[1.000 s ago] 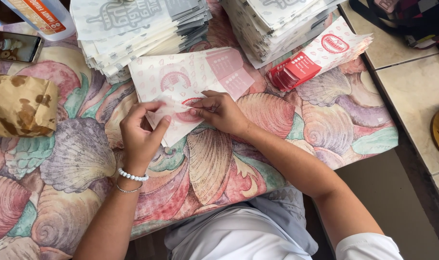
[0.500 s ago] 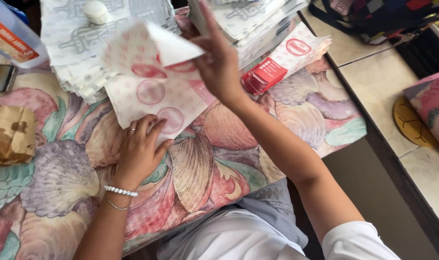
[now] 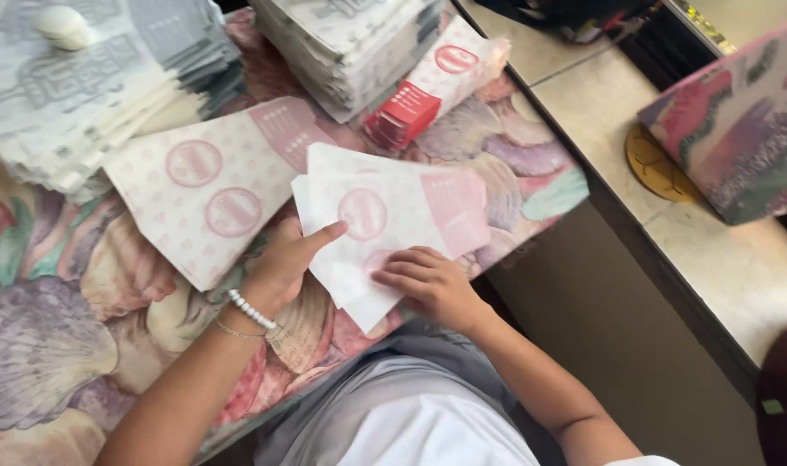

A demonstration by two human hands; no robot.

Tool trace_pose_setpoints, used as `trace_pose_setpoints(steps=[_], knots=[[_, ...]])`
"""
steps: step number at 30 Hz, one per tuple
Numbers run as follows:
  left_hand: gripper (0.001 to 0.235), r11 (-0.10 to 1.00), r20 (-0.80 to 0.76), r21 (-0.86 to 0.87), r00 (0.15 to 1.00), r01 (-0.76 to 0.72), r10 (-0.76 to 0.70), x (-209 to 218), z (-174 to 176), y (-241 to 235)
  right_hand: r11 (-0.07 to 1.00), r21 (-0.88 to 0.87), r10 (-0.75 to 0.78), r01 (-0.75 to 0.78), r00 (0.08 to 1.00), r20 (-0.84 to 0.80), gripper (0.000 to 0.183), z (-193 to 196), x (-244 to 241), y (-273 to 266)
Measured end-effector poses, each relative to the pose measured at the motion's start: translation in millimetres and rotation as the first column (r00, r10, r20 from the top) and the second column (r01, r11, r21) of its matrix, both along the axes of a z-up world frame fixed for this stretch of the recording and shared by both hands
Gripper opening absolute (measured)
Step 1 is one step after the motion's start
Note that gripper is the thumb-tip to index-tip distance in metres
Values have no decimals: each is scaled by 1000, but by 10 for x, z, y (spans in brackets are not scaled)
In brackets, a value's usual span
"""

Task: Folding printed paper food wrappers into a specific shape and stacking them on a table.

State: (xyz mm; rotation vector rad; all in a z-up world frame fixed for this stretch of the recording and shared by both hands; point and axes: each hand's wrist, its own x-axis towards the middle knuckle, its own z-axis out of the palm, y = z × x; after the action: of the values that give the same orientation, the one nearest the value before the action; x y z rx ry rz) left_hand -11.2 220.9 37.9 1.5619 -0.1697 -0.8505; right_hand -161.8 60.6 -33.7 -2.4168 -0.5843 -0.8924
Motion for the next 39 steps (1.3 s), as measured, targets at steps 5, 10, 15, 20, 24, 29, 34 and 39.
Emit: trace_pose_setpoints(steps=[5, 10, 15, 20, 24, 29, 34, 39], knots=[[35, 998, 501, -9, 864, 68, -54, 185, -358, -52, 935, 331, -102, 126, 991, -89, 93, -16, -209, -515], [23, 974, 769, -150, 640, 169, 7, 181, 125, 41, 696, 556, -381, 454, 890, -250, 130, -87, -79, -1147], [24, 915, 639, -360, 762, 180, 102, 193, 329, 6, 375, 911, -87, 173, 985, -151, 93, 55, -5, -1084], [33, 939, 540, -328, 836, 106, 95, 303, -246, -68, 306, 924, -192, 230, 965, -177, 64, -614, 45, -1342], [19, 983, 616, -183, 783, 33, 89, 145, -229, -74, 218, 961, -144, 171, 979, -142, 47, -341, 18, -1113], [25, 978, 708, -208, 690, 3, 148, 90, -259, -118, 232, 953, -171, 193, 973, -155, 52, -455, 73, -1157], [32, 959, 547, -282, 822, 1, 160, 108, -241, -156, 214, 964, -150, 156, 981, -126, 68, -257, 51, -1008], [23, 973, 641, -229, 747, -35, 178, 67, -162, -143, 233, 959, -240, 163, 965, -106, 59, -500, 114, -1215]])
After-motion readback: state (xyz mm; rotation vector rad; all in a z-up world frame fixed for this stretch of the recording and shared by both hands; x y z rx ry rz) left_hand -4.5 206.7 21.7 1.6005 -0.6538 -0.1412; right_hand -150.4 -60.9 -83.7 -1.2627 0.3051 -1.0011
